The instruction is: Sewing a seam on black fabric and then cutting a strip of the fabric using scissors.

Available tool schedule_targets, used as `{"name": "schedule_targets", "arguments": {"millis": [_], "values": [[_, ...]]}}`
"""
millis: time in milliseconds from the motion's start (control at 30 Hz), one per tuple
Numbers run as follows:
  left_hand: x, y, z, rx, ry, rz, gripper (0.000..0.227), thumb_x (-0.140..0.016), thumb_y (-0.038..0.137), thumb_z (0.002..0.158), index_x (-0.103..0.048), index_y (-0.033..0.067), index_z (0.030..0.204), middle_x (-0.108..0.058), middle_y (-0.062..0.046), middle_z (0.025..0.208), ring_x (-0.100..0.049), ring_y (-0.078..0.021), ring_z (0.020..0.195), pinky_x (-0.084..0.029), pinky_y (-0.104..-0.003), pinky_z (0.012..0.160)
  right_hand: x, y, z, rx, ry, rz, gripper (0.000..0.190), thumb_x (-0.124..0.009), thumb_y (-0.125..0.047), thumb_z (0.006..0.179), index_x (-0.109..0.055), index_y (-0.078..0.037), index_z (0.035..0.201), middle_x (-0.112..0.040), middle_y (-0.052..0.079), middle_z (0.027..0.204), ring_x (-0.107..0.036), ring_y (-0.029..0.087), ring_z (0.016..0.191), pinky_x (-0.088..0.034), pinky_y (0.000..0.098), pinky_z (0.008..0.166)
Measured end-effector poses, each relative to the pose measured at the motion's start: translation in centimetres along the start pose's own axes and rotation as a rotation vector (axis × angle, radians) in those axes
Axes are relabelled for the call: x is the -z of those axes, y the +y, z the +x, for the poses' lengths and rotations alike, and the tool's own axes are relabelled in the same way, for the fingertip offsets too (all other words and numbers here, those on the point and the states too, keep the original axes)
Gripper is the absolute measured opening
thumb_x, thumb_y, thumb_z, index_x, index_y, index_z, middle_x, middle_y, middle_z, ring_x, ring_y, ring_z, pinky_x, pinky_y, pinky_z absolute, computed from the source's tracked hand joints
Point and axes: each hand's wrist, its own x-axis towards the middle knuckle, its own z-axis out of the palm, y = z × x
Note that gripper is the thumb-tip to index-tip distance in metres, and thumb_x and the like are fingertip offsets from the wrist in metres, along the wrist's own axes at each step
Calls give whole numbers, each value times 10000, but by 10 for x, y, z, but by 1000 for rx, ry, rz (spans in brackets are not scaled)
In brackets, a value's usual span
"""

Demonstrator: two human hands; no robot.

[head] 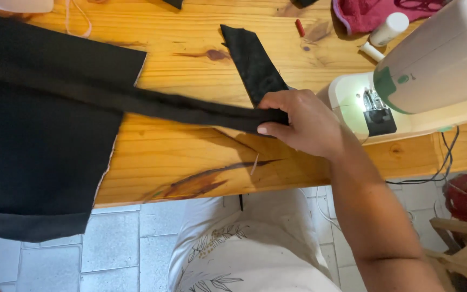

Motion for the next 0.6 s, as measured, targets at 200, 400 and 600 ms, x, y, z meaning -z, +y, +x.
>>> {"name": "schedule_targets", "arguments": {"millis": [200, 400, 600], "values": [[-95, 78, -2, -58, -70, 72, 471, -607, -25, 898, -685, -10, 1362, -760, -120, 924, -715, -317, 826, -521, -439, 739, -3, -22, 6, 139, 108, 194, 70, -721, -142, 950, -682, -89, 973, -682, 15, 857, -633, 189, 734, -446, 328, 665], [-133, 96, -23, -319, -118, -261, 101, -700, 107, 990, -682, 71, 898, -690, -82, 806, -647, -286, 743, -450, -402, 691, 7, -26, -8, 79, 165, 105, 167, -780, -192, 890, -685, -175, 1025, -716, -42, 913, -653, 162, 810, -445, 321, 701], [-46, -26, -82, -315, 249, 494, 266, -685, -160, 1102, -809, -3, 1277, -773, -186, 1188, -676, -421, 1087, -505, -484, 971, 2, 8, -27, 79, 274, -109, 308, -809, -312, 908, -597, -89, 935, -601, 38, 791, -592, 310, 732, -409, 418, 755]]}}
